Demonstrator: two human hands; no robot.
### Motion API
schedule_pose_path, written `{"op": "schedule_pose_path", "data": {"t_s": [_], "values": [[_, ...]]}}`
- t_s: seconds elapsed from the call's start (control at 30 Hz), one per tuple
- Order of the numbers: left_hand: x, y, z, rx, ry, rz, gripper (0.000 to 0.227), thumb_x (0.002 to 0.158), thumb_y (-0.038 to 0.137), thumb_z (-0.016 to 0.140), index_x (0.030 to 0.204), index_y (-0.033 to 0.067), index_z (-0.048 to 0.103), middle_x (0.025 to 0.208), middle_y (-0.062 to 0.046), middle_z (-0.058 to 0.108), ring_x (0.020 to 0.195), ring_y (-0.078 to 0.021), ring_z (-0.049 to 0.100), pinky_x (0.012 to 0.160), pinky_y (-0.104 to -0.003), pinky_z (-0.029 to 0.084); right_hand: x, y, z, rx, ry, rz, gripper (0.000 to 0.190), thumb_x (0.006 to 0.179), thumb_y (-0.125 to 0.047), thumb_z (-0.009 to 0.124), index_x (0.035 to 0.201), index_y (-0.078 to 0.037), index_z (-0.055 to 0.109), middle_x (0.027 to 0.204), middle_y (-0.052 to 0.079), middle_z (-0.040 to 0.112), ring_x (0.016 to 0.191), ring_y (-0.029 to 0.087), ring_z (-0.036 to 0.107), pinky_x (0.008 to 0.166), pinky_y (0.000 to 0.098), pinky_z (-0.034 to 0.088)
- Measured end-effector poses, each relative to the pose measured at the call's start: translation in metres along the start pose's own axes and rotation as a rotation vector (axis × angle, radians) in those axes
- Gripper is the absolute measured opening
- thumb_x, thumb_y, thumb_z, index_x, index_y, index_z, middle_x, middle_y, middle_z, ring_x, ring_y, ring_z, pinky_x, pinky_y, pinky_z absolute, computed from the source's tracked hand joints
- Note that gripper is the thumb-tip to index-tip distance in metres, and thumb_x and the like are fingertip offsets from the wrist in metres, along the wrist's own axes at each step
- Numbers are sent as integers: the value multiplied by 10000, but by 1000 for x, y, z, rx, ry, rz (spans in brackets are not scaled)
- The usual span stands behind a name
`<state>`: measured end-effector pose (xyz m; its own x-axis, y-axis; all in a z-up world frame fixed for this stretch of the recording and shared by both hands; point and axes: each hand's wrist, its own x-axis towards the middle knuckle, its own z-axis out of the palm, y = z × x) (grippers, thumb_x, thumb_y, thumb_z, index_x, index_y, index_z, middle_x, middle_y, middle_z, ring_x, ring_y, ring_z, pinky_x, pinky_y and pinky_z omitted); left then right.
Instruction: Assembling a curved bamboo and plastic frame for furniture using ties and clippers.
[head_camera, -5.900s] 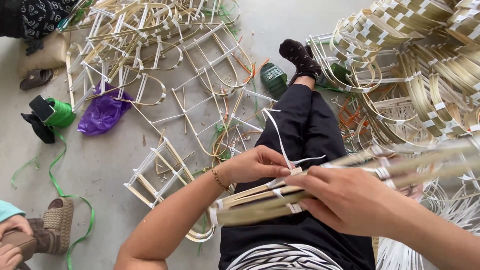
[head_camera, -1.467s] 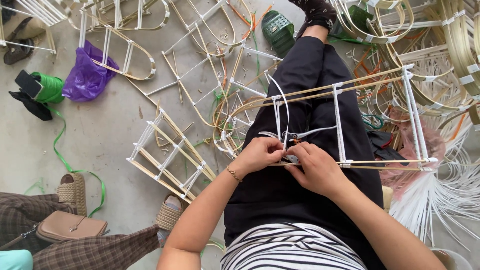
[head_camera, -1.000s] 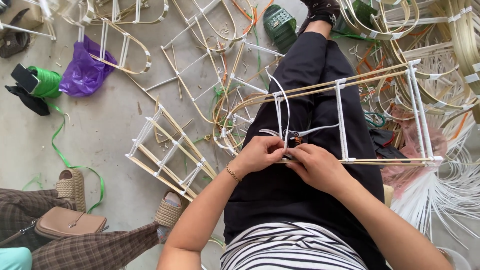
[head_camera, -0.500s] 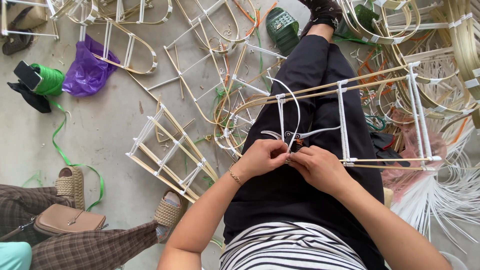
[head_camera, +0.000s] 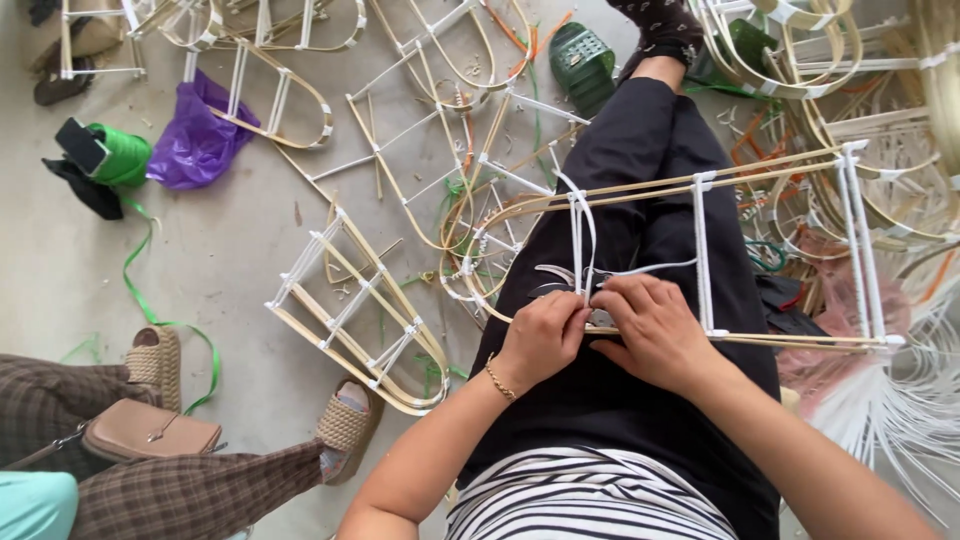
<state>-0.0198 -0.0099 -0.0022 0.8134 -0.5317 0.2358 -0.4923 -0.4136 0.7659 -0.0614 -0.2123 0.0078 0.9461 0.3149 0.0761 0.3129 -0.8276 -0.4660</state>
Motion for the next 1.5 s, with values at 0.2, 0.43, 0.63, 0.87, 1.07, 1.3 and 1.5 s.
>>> {"op": "schedule_pose_path", "data": {"t_s": [0.2,0.43,0.63,0.87,1.07,1.3,1.5], "values": [[-1,-1,0,20,-11,12,66,939,89,674,936,47,623,857,-109,662,768,-308,662,705,-400,539,34,8,-47,-211,-325,37,1264,571,-641,845,1594,-207,243,1655,155,227,1530,378,181,1152,608,160],[1,-6,4,383,-66,260,96,951,87,655,899,68,576,794,-90,602,666,-258,620,610,-378,505,-13,1,-26,-195,-272,54,1049,675,-553,806,1534,-185,330,1614,147,286,1484,359,255,1138,598,216],[44,6,-20,393,-40,234,124,990,148,657,908,92,584,761,-83,597,599,-262,627,542,-381,495,-99,10,21,216,19,-144,452,961,-549,752,1259,-261,572,1369,-37,570,1360,198,548,1176,391,449],[116,5,-47,351,77,104,141,1020,198,615,975,67,593,873,-127,685,720,-339,688,620,-431,549,-2,10,-12,-180,17,66,908,658,-518,783,1394,-56,524,1381,173,534,1275,387,516,1014,512,423],[123,8,-54,354,37,110,124,1008,181,616,986,59,621,865,-148,689,745,-361,682,646,-450,549,-31,12,-49,-46,-308,342,768,685,-322,808,1382,-154,534,1272,106,592,1182,320,566,980,450,464],[137,5,-74,278,-18,-22,170,1004,162,631,903,25,633,785,-159,676,715,-354,670,660,-460,502,-263,99,-17,145,-275,1047,831,656,-401,899,1392,-164,593,1277,122,669,1234,298,626,1066,412,492],[158,46,-84,154,-65,-201,190,970,179,650,890,8,664,675,-160,655,570,-291,647,591,-406,501,-405,208,169,96,-295,1482,894,689,-565,842,1390,-43,653,1221,280,736,1151,420,725,1009,491,561]]}}
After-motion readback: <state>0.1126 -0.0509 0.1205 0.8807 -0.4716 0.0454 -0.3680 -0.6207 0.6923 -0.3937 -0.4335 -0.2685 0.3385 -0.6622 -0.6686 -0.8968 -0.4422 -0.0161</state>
